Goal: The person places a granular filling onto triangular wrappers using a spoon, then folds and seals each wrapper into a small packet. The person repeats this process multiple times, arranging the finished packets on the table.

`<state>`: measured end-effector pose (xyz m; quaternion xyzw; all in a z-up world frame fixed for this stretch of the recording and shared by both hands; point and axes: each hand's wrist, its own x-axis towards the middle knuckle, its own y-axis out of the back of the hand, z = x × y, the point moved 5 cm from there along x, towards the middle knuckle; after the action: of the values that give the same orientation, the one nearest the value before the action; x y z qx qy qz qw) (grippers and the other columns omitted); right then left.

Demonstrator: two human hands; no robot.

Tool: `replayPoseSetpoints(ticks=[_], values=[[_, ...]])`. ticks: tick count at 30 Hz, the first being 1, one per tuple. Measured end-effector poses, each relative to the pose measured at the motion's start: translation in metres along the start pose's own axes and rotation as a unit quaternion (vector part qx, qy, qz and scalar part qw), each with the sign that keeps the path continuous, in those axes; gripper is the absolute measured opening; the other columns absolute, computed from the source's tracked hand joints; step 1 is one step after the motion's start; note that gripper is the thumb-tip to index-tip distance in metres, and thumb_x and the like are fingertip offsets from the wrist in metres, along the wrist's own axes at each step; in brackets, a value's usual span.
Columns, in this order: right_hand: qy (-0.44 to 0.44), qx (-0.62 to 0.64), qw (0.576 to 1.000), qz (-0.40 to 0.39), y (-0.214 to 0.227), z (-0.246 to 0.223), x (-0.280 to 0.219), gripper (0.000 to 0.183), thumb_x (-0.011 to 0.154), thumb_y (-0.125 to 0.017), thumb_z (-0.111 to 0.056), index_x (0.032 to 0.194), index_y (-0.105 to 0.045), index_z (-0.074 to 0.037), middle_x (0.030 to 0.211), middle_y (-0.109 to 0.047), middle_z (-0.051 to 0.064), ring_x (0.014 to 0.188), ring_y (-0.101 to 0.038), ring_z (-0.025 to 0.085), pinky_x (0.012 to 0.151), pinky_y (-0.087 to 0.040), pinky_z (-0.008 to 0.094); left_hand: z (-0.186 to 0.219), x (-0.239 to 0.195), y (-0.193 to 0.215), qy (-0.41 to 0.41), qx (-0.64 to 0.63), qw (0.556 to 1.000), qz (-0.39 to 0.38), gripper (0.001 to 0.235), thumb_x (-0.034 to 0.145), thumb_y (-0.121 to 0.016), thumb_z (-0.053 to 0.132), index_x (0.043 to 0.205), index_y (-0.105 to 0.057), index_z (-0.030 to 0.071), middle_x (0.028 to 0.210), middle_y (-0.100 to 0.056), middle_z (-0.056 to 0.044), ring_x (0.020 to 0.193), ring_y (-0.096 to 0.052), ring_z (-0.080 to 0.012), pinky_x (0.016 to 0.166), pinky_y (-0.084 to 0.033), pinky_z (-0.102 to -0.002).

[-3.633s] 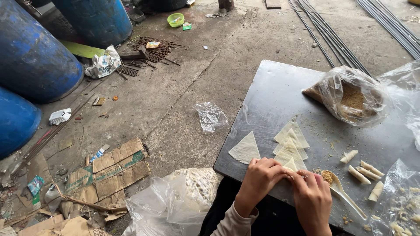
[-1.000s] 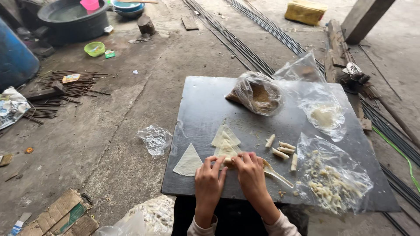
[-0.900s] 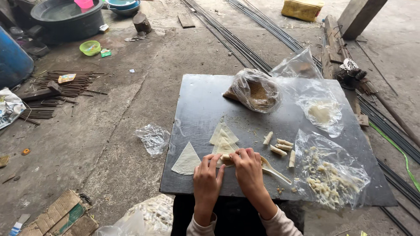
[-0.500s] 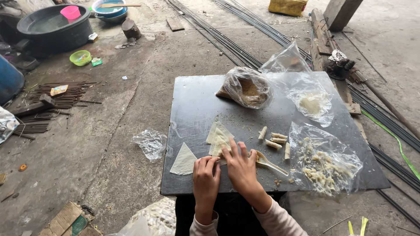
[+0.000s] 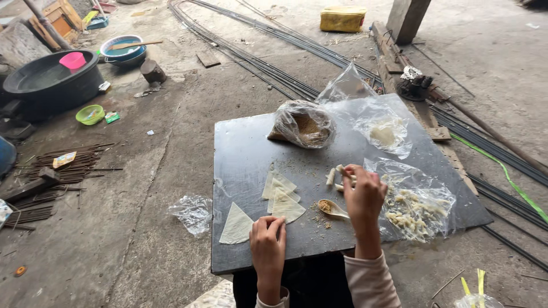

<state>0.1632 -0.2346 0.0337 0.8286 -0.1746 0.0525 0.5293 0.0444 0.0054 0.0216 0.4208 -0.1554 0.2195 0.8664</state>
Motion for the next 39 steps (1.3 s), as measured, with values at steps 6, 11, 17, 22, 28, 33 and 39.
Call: replayPoseSetpoints(ticks=[6, 11, 17, 22, 28, 33, 39], values=[[0.07, 0.039, 0.997, 0.015, 0.014, 0.041, -0.005, 0.038, 0.092, -0.071, -0.035, 0.126, -0.072, -0.019, 0.133, -0.069, 0.008, 0.121, -0.059, 0.029, 0.107, -0.041, 0.048, -0.003, -0.001, 0.001, -0.005, -0.026, 1.0, 0.011, 0.014, 0.087, -0.075, 0.014, 0.1, -0.078, 0.01, 0.099, -0.067, -0.003, 0.096, -0.062, -0.0237, 0.087, -0.051, -0.038], [0.083, -0.023, 0.99, -0.115, 0.013, 0.045, -0.045, 0.037, 0.092, -0.066, -0.046, 0.122, -0.073, -0.026, 0.131, -0.068, 0.003, 0.121, -0.058, 0.024, 0.107, -0.041, 0.047, -0.001, -0.004, 0.001, -0.012, -0.021, 0.999, 0.022, 0.014, 0.088, -0.074, 0.015, 0.1, -0.077, 0.011, 0.098, -0.068, -0.003, 0.093, -0.063, -0.0234, 0.084, -0.052, -0.037], [0.094, -0.034, 0.987, -0.125, 0.016, 0.031, -0.071, 0.033, 0.086, -0.07, -0.043, 0.112, -0.076, -0.024, 0.116, -0.071, 0.0, 0.113, -0.057, 0.021, 0.103, -0.037, 0.041, 0.001, -0.008, 0.002, -0.048, -0.022, 0.998, 0.033, 0.013, 0.09, -0.074, 0.014, 0.102, -0.076, 0.012, 0.095, -0.069, -0.003, 0.089, -0.065, -0.0241, 0.08, -0.052, -0.038], [0.105, -0.002, 0.989, -0.106, 0.022, 0.028, -0.074, 0.027, 0.09, -0.067, -0.039, 0.109, -0.077, -0.022, 0.105, -0.075, -0.003, 0.104, -0.062, 0.018, 0.105, -0.035, 0.04, 0.007, -0.014, 0.011, -0.107, -0.062, 0.992, 0.01, 0.017, 0.089, -0.073, 0.012, 0.106, -0.075, 0.011, 0.094, -0.069, -0.003, 0.085, -0.065, -0.023, 0.078, -0.051, -0.038], [0.141, 0.085, 0.986, -0.038, 0.03, 0.025, -0.084, 0.025, 0.099, -0.062, -0.034, 0.108, -0.076, -0.016, 0.095, -0.076, 0.002, 0.093, -0.064, 0.019, 0.104, -0.032, 0.04, 0.011, -0.026, 0.027, -0.153, -0.08, 0.984, -0.042, 0.016, 0.088, -0.076, 0.013, 0.103, -0.074, 0.012, 0.093, -0.072, -0.002, 0.084, -0.066, -0.0223, 0.079, -0.05, -0.038], [0.149, 0.144, 0.978, -0.007, 0.032, 0.022, -0.096, 0.023, 0.098, -0.064, -0.031, 0.109, -0.075, -0.015, 0.092, -0.075, -0.001, 0.082, -0.062, 0.016, 0.101, -0.033, 0.038, 0.001, -0.027, 0.041, -0.153, -0.087, 0.981, -0.077, 0.019, 0.086, -0.076, 0.012, 0.105, -0.074, 0.01, 0.095, -0.072, -0.003, 0.085, -0.066, -0.0236, 0.079, -0.048, -0.039], [0.23, 0.174, 0.958, -0.016, 0.019, -0.021, -0.117, 0.017, 0.094, -0.069, -0.028, 0.106, -0.076, -0.018, 0.088, -0.074, -0.005, 0.08, -0.062, 0.014, 0.091, -0.034, 0.036, -0.012, -0.033, 0.031, -0.119, -0.062, 0.985, -0.106, 0.012, 0.084, -0.078, 0.014, 0.096, -0.078, 0.013, 0.087, -0.068, -0.005, 0.081, -0.063, -0.0227, 0.078, -0.049, -0.037]])
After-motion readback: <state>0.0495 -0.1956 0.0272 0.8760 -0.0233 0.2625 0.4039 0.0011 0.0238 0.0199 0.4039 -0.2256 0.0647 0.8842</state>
